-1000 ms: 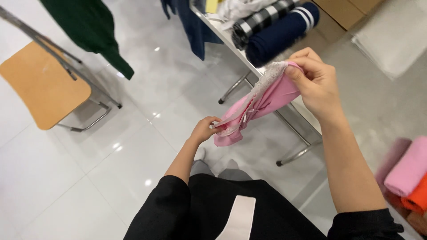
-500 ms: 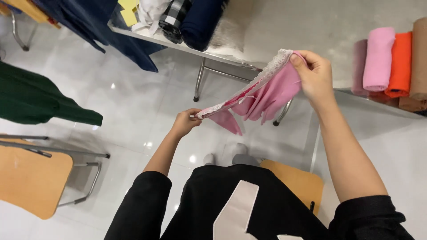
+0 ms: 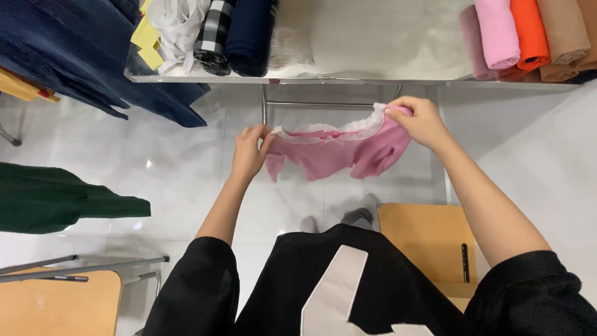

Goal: The person takes a black and white checkered skirt, a pair of navy blue track pants, and a pink long-sleeved top from a clothing rack. They fold each item by hand on a metal table and place them in a stack.

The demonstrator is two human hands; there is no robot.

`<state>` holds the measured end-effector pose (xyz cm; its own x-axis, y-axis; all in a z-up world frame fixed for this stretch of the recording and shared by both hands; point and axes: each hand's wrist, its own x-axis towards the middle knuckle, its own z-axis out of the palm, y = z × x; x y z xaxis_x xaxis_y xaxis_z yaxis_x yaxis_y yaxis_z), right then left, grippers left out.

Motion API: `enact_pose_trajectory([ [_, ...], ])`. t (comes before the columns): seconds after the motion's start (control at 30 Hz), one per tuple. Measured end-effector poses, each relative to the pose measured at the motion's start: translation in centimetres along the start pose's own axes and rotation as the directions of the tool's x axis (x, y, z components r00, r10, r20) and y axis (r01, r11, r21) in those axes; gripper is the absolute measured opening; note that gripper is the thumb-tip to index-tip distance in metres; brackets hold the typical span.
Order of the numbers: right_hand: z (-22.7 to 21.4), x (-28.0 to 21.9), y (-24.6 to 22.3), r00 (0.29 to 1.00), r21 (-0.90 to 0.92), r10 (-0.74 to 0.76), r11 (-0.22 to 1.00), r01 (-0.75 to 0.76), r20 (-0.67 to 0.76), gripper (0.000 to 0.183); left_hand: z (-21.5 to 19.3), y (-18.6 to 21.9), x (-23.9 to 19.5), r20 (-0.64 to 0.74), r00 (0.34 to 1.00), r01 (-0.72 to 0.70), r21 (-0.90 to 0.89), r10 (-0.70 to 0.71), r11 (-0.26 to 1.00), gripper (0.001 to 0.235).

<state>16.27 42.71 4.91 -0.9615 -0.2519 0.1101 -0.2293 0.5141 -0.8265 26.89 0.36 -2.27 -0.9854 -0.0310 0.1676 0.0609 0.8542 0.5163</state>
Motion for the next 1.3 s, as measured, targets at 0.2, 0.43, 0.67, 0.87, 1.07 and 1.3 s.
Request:
enact_pose_trajectory([
  [0.2, -1.4, -1.3, 2.7, 0.996, -0.006, 0.086, 0.996, -0.086, 0.018, 0.017, -2.6, 2.2, 0.2, -0.128, 0.979, 0.1, -0.381, -0.159, 0.919, 0.011],
  [0.43, -1.1, -0.6, 5.8, 0.953, -0.086, 0.242, 0.962, -0.26, -0.18, 0.016, -1.8, 0.8, 3.0, -0.025, 0.965, 0.21, -0.53, -0.262, 0.822, 0.017],
  [0.67, 5.0, -1.4, 2.2, 0.803, 0.369, 0.589, 0.729, -0.577, 0.092, 0.034, 4.5, 6.1, 5.9, 0.197, 0.884, 0.449, -0.605, -0.423, 0.657, 0.028],
  [0.87, 7.9, -2.0, -9.2, 0.822, 0.543, 0.525, 0.634, -0.55, 0.22, 0.033, 3.5, 15.3, 5.6, 0.149, 0.949, 0.297, -0.719, -0.279, 0.628, 0.013],
  [1.07, 7.8, -2.0, -10.5, 0.859, 0.574, 0.502, 0.677, -0.46, 0.096, 0.027, 3.0, 17.4, 4.8, 0.12, 0.974, 0.222, -0.674, -0.192, 0.705, 0.013],
  [1.3, 7.6, -2.7, -11.1, 0.879, 0.577, 0.477, 0.717, -0.392, 0.006, 0.017, 1.2, 18.8, 4.5, 0.084, 0.99, 0.139, -0.629, -0.111, 0.765, 0.015],
])
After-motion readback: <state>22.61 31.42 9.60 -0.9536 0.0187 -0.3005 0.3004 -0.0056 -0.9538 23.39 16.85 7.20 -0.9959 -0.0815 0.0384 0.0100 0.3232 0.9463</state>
